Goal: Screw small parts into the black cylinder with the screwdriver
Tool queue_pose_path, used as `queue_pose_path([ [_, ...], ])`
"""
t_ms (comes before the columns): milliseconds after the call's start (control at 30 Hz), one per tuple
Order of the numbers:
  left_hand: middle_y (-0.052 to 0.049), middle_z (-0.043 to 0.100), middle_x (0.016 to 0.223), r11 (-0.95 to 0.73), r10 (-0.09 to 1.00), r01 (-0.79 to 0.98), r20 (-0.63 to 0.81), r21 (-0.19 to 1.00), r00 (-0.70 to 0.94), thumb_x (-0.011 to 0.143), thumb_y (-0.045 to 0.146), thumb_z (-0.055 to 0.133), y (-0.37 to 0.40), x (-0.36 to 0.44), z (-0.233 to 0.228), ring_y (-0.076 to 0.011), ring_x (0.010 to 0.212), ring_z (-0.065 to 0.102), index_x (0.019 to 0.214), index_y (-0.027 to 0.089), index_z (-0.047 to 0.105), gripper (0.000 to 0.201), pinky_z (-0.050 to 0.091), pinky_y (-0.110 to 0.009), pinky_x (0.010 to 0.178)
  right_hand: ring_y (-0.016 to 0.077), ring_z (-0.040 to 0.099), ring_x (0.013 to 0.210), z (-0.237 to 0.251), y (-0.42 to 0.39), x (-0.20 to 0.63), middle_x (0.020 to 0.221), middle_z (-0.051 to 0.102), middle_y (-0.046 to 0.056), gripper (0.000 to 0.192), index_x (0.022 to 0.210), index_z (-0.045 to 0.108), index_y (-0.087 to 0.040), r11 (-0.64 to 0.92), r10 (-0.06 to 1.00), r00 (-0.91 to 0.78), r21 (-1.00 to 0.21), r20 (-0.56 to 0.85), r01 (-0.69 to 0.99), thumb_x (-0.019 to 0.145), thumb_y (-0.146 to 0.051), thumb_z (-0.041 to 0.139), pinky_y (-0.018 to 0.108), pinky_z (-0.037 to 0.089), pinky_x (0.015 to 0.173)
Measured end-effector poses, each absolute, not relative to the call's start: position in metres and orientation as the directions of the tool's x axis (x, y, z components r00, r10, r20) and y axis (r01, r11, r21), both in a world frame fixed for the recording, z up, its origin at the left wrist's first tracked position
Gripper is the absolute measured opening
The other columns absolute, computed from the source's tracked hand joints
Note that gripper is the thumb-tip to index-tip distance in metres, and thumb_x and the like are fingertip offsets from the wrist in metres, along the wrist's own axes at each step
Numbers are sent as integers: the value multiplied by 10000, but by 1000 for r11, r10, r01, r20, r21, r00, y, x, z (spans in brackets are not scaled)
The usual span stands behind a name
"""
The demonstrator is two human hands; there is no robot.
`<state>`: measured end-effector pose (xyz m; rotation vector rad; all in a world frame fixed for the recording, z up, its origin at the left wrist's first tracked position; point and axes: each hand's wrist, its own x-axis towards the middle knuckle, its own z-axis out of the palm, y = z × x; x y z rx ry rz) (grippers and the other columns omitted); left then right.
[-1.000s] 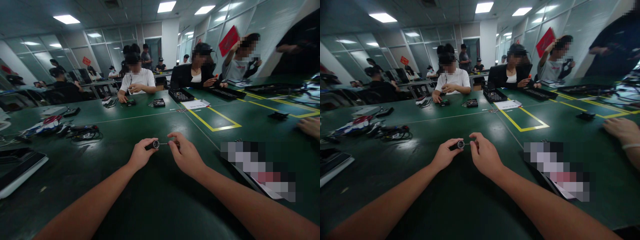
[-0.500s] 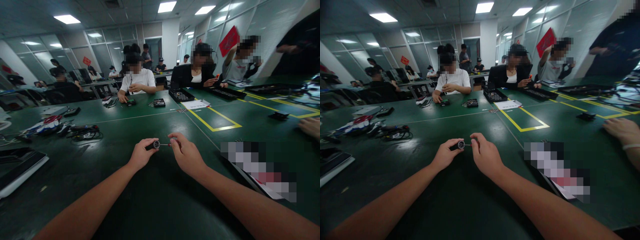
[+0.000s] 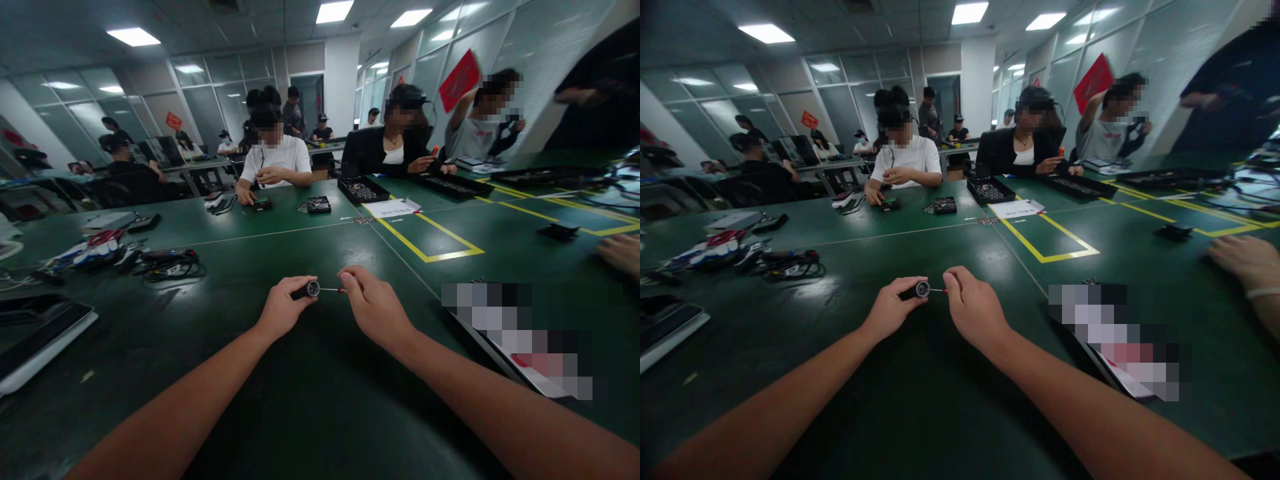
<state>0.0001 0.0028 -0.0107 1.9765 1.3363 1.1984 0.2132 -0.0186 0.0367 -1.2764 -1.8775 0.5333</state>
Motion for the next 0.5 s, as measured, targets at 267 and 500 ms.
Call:
queue_pose_path([
  [267, -57, 719, 1200, -412, 907, 476, 399, 777, 132, 781, 106, 779, 5, -1, -12, -249, 1166, 628, 1163, 261, 737, 414, 430, -478, 1107, 187, 621, 624, 33, -20, 211, 725, 649, 2, 252, 1182, 577, -207, 438, 894, -202, -680, 401, 588, 984, -306, 456, 301, 397, 580],
  [500, -55, 721, 1194, -404, 911, 476, 389, 781, 134, 782, 114, 778, 3, -1, -10, -260, 1178, 620, 1159, 275, 740, 411, 431, -495, 1106, 193, 620, 651, 34, -19, 211, 735, 623, -3, 255, 1175, 560, -207, 425, 900, -184, -709, 394, 563, 950, -312, 504, 313, 425, 604],
])
